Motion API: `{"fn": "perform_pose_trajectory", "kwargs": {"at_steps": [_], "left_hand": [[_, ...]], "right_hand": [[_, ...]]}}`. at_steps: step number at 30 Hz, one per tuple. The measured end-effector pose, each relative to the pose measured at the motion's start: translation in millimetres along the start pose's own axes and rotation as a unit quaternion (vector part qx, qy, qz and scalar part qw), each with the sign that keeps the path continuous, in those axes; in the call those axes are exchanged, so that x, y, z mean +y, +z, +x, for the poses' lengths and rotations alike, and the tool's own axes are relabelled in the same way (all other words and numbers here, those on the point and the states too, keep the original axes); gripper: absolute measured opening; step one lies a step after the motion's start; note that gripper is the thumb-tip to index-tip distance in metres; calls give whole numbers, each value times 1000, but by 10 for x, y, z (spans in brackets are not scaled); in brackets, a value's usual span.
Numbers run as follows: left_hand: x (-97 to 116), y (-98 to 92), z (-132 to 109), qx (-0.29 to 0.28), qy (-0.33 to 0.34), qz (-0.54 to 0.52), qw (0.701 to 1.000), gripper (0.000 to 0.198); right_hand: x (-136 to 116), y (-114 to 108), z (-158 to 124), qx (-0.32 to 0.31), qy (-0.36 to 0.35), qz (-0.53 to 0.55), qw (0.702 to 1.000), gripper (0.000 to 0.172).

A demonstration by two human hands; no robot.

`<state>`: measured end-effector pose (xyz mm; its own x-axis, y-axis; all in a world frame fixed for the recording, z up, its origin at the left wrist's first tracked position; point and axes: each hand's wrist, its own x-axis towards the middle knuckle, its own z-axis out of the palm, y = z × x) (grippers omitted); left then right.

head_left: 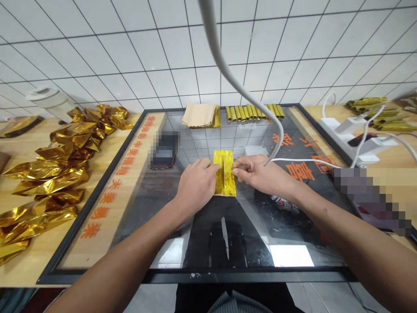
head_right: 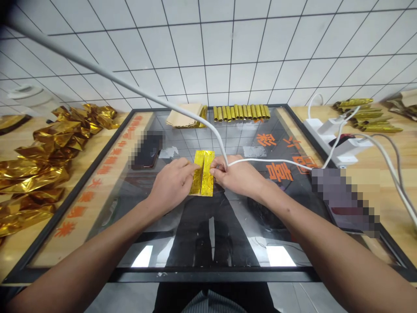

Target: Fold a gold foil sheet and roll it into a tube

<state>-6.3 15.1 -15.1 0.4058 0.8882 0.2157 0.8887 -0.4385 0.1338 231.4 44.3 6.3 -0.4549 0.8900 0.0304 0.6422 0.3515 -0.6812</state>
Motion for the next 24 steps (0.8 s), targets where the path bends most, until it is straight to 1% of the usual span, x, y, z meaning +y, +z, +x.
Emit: {"fn": "perform_pose_trajectory", "kwargs": {"at_steps": [2,5,6,8,11,13,15,17,19,20,21,22,24], "left_hand": [[-20,16,21,1,15,-24,1000,43],[28,-22,-9,9,35,-60,998,44],[71,-44,-41,17,37,-62,997,43],[189,-88,-127,10,62,-43,997,38],[361,-114,-250,-11,75,-2,997,41],[415,-101,-284,-33,88,5,996,41],[410,-74,-279,-43,109,1,993,38],[369,-48,-256,-40,124,-7,991,36],[320,-28,-240,-39,128,-11,991,38],[299,-20,-239,-42,129,-13,991,40],[282,-13,-242,-46,130,-17,990,43],[268,-6,-248,-52,131,-24,990,47],[250,8,-265,-62,131,-44,988,56]], "right_hand": [[5,-37,14,21,7,-11,1000,18],[34,-106,44,80,18,-29,996,20],[45,-121,52,99,17,-30,994,21],[66,-125,61,125,0,-28,992,23],[104,-74,69,140,-38,-14,989,23],[141,-30,76,146,-50,-3,988,23],[179,-3,83,161,-50,1,986,24],[197,-1,81,187,-54,-8,981,25],[177,-14,61,212,-80,-31,973,27],[153,-19,44,215,-101,-44,970,29],[123,-18,22,204,-127,-55,969,32],[92,-10,0,177,-157,-62,970,37],[43,31,-41,65,-218,-79,971,51]]}}
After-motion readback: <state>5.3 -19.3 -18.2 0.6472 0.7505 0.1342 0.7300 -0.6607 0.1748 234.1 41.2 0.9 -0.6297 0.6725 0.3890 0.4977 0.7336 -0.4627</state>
